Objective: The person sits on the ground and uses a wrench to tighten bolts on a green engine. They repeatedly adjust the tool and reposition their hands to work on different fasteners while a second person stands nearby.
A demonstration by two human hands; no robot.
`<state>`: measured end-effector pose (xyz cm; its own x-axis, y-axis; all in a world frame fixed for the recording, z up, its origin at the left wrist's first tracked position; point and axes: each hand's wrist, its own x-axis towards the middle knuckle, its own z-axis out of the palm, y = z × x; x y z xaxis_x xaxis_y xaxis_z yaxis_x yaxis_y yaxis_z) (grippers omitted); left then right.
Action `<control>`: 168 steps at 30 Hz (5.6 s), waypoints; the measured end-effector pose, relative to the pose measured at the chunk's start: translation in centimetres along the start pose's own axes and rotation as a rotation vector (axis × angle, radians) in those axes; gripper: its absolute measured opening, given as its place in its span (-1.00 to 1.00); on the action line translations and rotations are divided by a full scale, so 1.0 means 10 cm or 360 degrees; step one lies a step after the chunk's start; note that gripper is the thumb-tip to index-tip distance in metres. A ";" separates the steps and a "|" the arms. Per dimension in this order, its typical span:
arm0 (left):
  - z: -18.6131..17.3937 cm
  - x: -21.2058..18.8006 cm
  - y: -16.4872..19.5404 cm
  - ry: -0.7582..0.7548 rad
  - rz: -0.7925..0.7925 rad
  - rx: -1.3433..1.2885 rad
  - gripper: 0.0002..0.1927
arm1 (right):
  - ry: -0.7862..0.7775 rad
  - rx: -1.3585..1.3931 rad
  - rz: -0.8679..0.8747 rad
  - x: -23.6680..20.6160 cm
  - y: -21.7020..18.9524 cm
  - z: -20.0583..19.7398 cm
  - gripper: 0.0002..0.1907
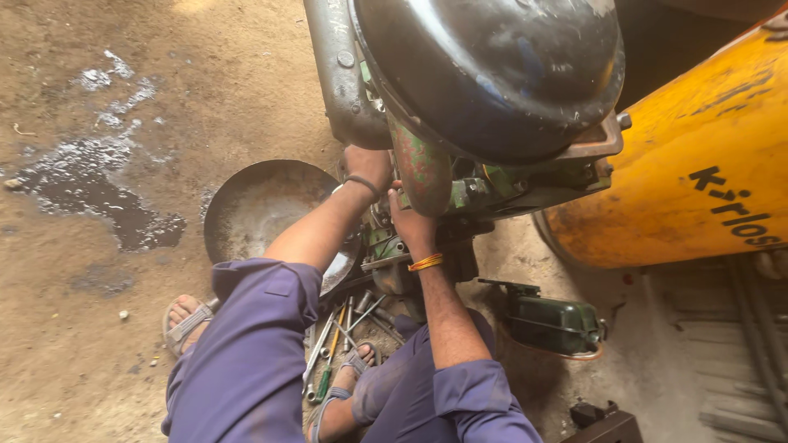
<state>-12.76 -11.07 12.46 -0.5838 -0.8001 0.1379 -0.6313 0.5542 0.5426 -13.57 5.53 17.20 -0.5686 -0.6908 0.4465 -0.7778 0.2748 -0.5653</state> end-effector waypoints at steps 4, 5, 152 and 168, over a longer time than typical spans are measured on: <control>-0.04 0.00 0.11 0.0340 0.0589 0.0786 -0.44 | -0.0004 -0.0004 0.0017 0.03 -0.08 -0.03 -0.82; -0.07 -0.01 0.14 0.0554 0.0718 0.0953 -0.40 | -0.0014 -0.0033 0.0046 0.03 -0.09 -0.04 -0.82; 0.09 -0.01 0.15 -0.0024 0.0236 0.0041 -0.82 | -0.0090 -0.0174 0.0045 -0.03 0.04 0.00 -0.73; -0.18 -0.11 0.32 -0.0414 0.0661 0.0959 -0.51 | -0.0042 -0.0281 -0.0022 -0.05 0.11 0.03 -0.67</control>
<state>-13.28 -8.83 15.55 -0.8875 -0.4608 -0.0081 -0.4593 0.8859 -0.0655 -14.07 5.99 16.08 -0.5520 -0.7120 0.4340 -0.8219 0.3765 -0.4275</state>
